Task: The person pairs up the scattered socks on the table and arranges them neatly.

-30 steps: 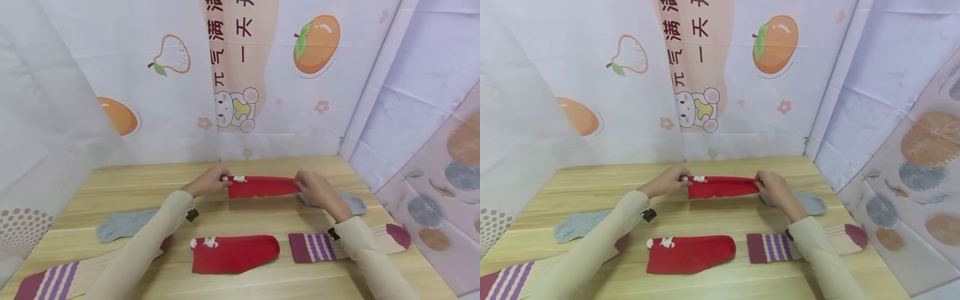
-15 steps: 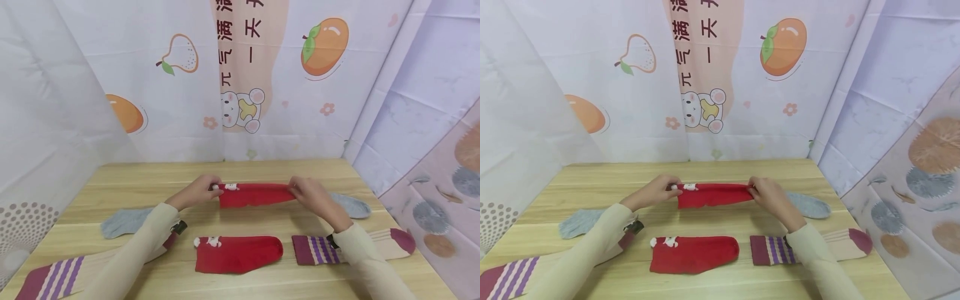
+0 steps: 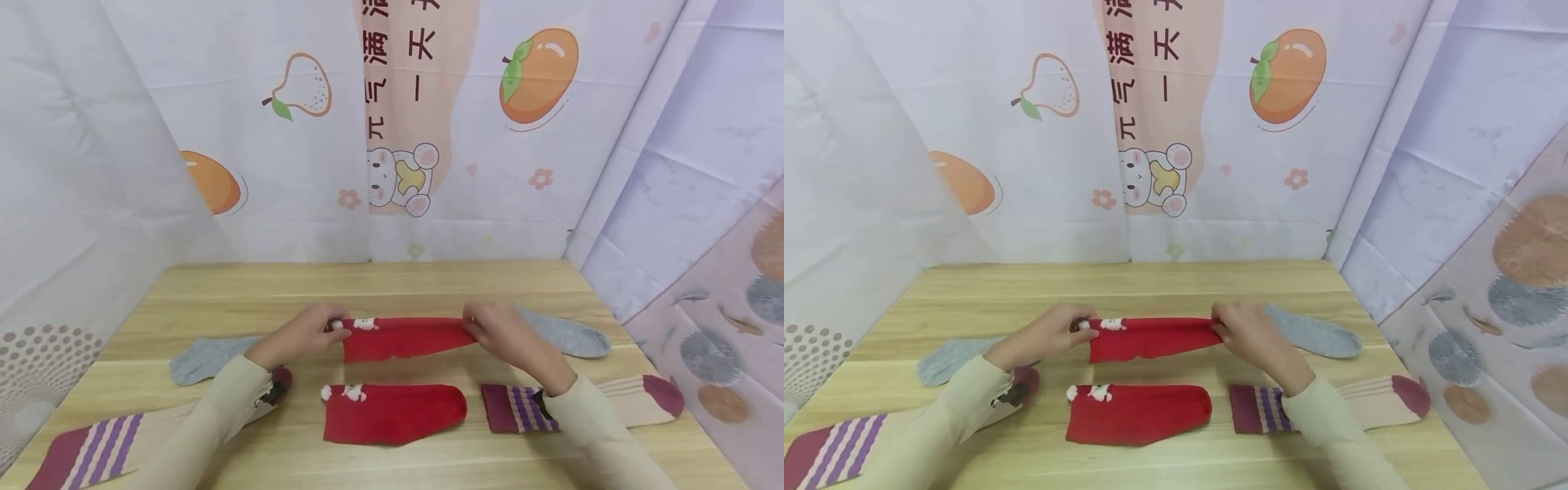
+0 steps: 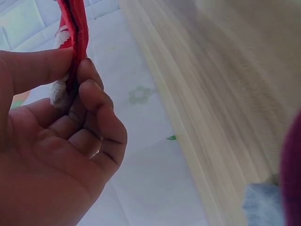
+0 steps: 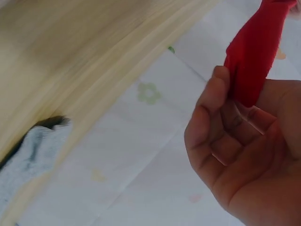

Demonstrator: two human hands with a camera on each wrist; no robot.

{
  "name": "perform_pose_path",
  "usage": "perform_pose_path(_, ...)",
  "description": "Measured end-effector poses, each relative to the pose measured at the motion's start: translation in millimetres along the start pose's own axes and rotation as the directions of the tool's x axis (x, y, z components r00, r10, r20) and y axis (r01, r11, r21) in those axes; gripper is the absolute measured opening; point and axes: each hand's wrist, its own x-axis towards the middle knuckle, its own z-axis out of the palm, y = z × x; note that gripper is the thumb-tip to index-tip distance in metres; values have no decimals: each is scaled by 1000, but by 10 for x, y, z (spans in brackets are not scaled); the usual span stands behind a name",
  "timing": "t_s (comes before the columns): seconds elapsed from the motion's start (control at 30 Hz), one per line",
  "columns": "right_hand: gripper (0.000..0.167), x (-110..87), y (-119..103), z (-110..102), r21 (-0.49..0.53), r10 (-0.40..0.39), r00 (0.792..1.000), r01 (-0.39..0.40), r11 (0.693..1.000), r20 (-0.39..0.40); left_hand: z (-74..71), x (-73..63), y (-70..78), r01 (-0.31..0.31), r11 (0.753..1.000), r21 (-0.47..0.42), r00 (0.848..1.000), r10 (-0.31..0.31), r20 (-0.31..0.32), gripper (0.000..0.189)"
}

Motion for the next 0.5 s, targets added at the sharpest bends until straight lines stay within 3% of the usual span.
perform_pose_path(0.23,30,-92,-110,10,-67,-43,999,45,997,32,53,-102,29,20,1000,7,999,-21,44,3)
perform_pose_path(0.5,28,-115,-367,-74,-48,-70,994,74,996,84,-34,-317,136,64,998,19,991,-66,115,6)
